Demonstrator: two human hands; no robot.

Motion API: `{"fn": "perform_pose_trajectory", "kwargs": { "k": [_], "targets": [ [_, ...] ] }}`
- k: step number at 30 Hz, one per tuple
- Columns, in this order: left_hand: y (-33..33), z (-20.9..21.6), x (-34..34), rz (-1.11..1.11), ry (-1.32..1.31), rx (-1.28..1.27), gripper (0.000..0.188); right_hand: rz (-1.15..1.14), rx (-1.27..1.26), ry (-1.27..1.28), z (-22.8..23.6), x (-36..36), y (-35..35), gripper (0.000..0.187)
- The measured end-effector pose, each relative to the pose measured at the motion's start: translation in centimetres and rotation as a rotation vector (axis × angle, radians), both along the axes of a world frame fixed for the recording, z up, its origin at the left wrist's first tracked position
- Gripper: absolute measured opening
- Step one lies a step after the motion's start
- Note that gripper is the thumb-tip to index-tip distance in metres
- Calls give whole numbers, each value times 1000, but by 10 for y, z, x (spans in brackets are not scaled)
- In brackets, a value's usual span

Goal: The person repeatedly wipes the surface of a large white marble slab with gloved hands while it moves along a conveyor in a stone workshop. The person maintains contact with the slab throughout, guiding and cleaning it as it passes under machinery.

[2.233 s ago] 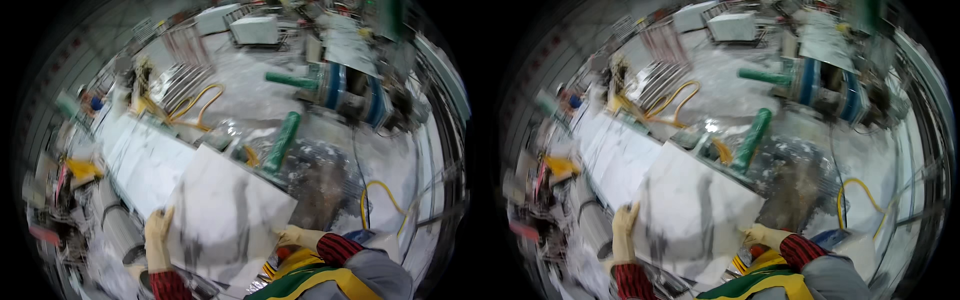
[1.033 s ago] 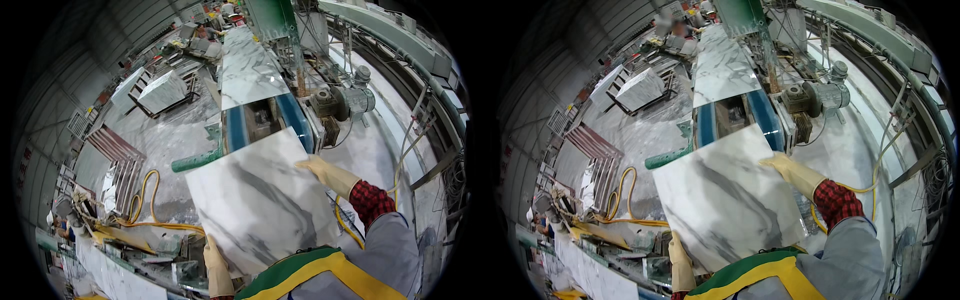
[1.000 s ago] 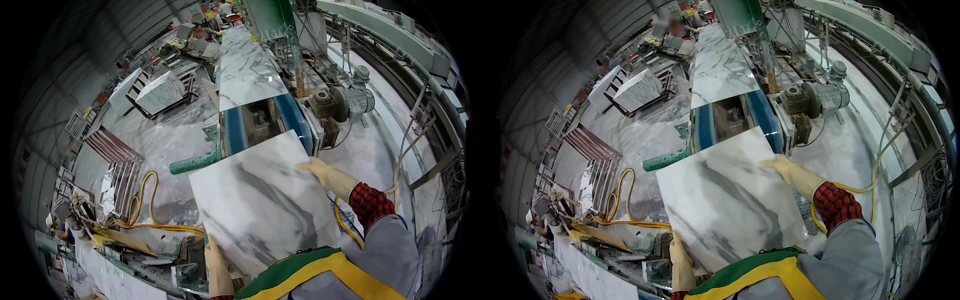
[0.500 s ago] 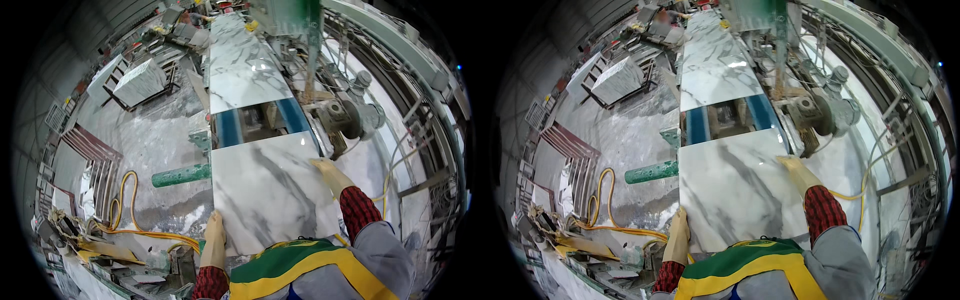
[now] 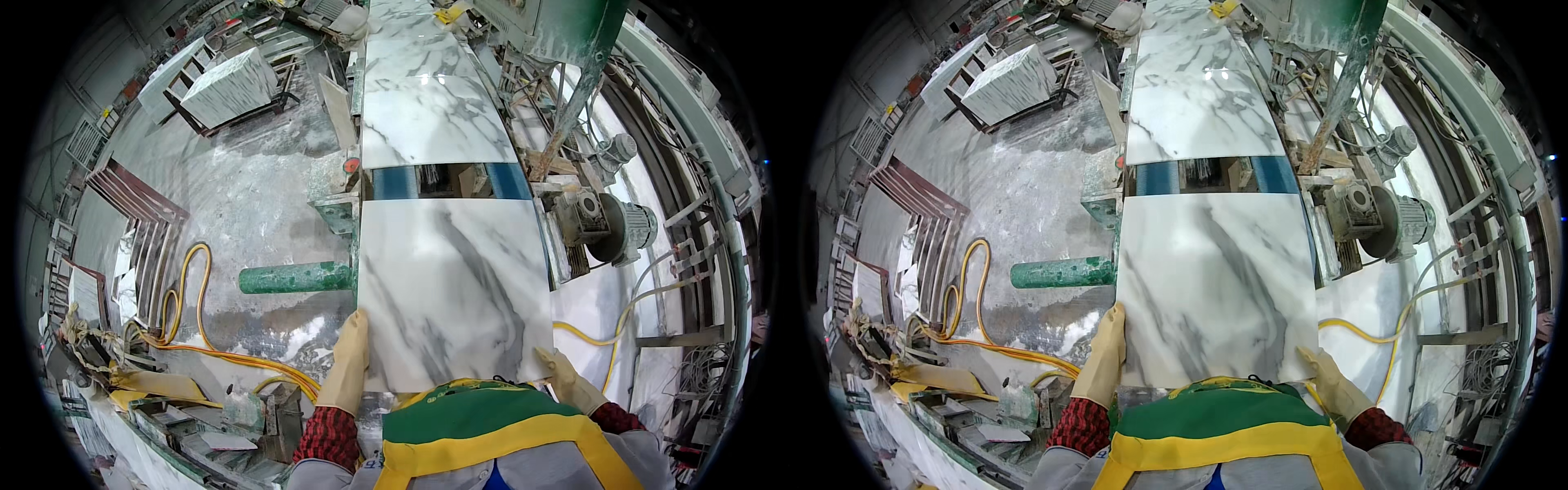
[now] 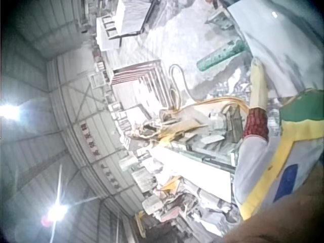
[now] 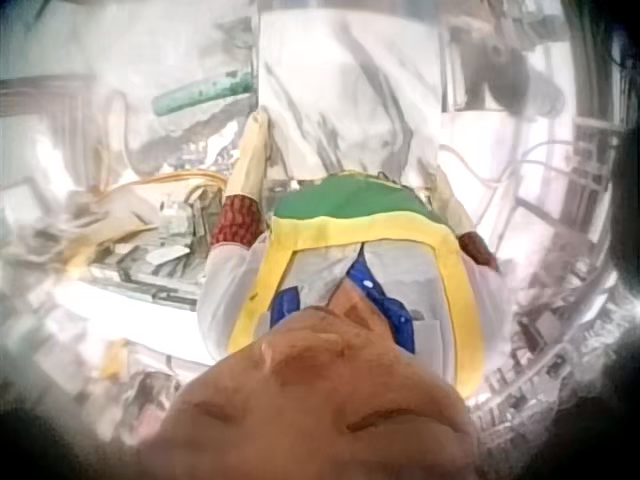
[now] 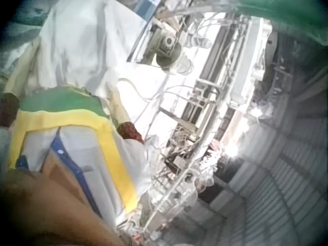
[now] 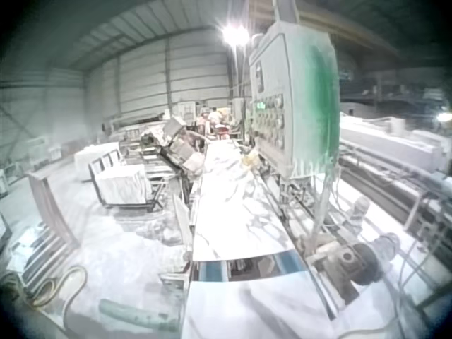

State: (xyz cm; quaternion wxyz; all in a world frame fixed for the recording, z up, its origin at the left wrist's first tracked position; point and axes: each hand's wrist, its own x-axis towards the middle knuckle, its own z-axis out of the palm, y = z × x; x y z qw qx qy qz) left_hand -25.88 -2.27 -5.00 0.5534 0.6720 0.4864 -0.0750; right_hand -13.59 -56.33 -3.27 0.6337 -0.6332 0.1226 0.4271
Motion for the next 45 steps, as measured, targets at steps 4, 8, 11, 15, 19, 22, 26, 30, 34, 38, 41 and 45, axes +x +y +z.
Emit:
{"fn": "perform_pose_trajectory", "kwargs": {
  "k": [4, 8, 11, 15, 19, 22, 26, 30, 34, 38, 41, 45],
  "targets": [
    [22, -21, 11, 24, -135, 21, 74, -126, -95, -59, 11, 23, 52, 59],
    [13, 17, 19, -2, -369, 106, 63, -109, -237, -6, 9, 61, 69, 57],
    [5, 34, 21, -109, -408, 220, 54, -103, -290, -23, 22, 79, 80, 60],
    [6, 26, 28, -126, -315, 383, 55, -60, -212, -167, -10, 92, 71, 63],
    [12, 3, 34, -69, -367, 293, 53, -95, -231, -75, 20, 106, 87, 63],
    [18, 0, 44, -38, -438, 219, 50, -84, -195, -63, 38, 112, 95, 60],
    [23, -14, 48, 64, -453, 163, 51, -119, -140, -155, 26, 114, 99, 71],
    [30, -33, 49, 135, -482, 104, 50, -78, -109, -158, 22, 121, 96, 71],
    [31, -35, 55, 125, -493, 119, 49, -192, -115, -96, 21, 125, 105, 61],
    [25, -14, 66, 135, -463, 46, 48, -203, -124, -46, 22, 134, 106, 54],
    [35, -14, 65, 3, -384, 254, 48, -182, -121, -46, 21, 141, 107, 52],
    [25, -15, 67, 234, -499, -14, 48, -218, -175, -49, 15, 147, 112, 50]
  ]
}}
